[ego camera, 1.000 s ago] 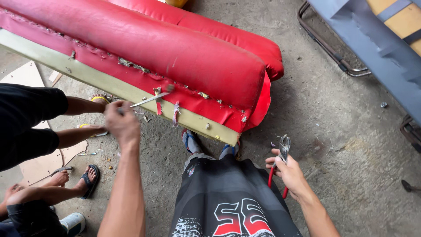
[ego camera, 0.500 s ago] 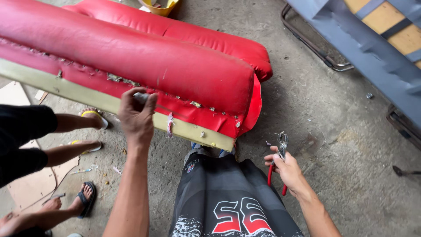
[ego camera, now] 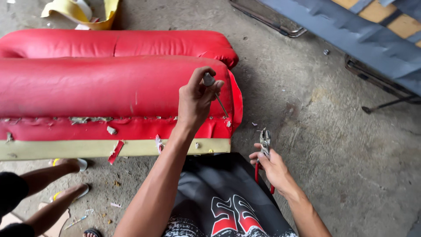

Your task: The person uses pliers and a metal tool to remove staples and pull away red fabric from the edge of a sofa cushion. They work along the seam, extracting fasteners and peeling back the material to expose the foam underneath.

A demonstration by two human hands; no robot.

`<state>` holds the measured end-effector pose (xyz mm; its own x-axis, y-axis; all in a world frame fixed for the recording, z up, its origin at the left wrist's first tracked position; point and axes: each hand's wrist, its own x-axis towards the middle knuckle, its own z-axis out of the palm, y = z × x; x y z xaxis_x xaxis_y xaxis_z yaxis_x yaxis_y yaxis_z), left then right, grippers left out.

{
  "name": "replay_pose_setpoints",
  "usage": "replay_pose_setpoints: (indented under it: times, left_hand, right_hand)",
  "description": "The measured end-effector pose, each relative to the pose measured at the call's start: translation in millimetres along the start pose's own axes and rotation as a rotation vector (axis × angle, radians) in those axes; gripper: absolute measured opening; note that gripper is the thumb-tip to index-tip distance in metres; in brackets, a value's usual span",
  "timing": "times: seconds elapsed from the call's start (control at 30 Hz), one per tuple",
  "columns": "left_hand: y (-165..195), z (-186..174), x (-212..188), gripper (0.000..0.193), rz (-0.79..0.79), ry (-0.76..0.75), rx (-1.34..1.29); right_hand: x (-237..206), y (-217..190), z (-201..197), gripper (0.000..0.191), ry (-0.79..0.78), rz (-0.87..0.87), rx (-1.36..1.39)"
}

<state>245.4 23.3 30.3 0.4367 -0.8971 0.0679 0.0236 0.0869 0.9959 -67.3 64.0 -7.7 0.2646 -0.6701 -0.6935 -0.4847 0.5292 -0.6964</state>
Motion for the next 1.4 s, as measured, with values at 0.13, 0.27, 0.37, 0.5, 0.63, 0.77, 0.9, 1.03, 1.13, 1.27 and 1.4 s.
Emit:
replay_pose_setpoints:
  times: [0.13,0.27,0.37,0.5,0.63,0.77,0.9,1.03,1.13,1.27,1.4]
  left_hand:
    - [-9,-17,-3,0.027,0.054,-0.036,0.215]
    - [-15,-30,-6,0.029,0.155,-0.092,0.29]
    - [-19,-36,-6,0.043,0.229,-0.282,0.28]
    - [-31,-37,-3,0.046,0.072,-0.34,0.257]
    - [-40,-33,7,0.033,0.081,-0.42,0.181]
    - [-34,-21,16,0.036,0.073,-0.446,0.246]
    - [-20,-14,24,0.037,-0.028,-0.423,0.271]
    - [-10,-9,33,0.047,-0.028,-0.408,0.259]
    - [-7,-5,38,0.039,-0.076,-0.392,0.216]
    - [-6,-2,45,0.022,-0.054,-0.378,0.181]
    - [-7,0,50,0.019,-0.177,-0.355,0.166]
  right_hand:
    - [-16,11,34,0.042,0.056,0.044,0.103]
    - [-28,22,63,0.041,0.115,0.061,0.162]
    - [-30,26,77,0.039,0.115,0.005,0.15]
    - [-28,19,86,0.038,0.103,0.035,0.227]
    - [-18,-24,86,0.053,0.071,-0.076,0.178]
    - [2,-110,66,0.065,0.023,-0.371,-0.012]
    - [34,-197,45,0.086,0.132,-0.755,-0.392]
    - [57,-256,49,0.079,0.166,-0.99,-0.733]
    - [69,-294,44,0.074,-0.061,-0.952,-1.2]
    - [86,-313,33,0.04,0.084,-0.583,-1.045]
    - [112,-302,37,0.041,0.128,-1.343,-0.954]
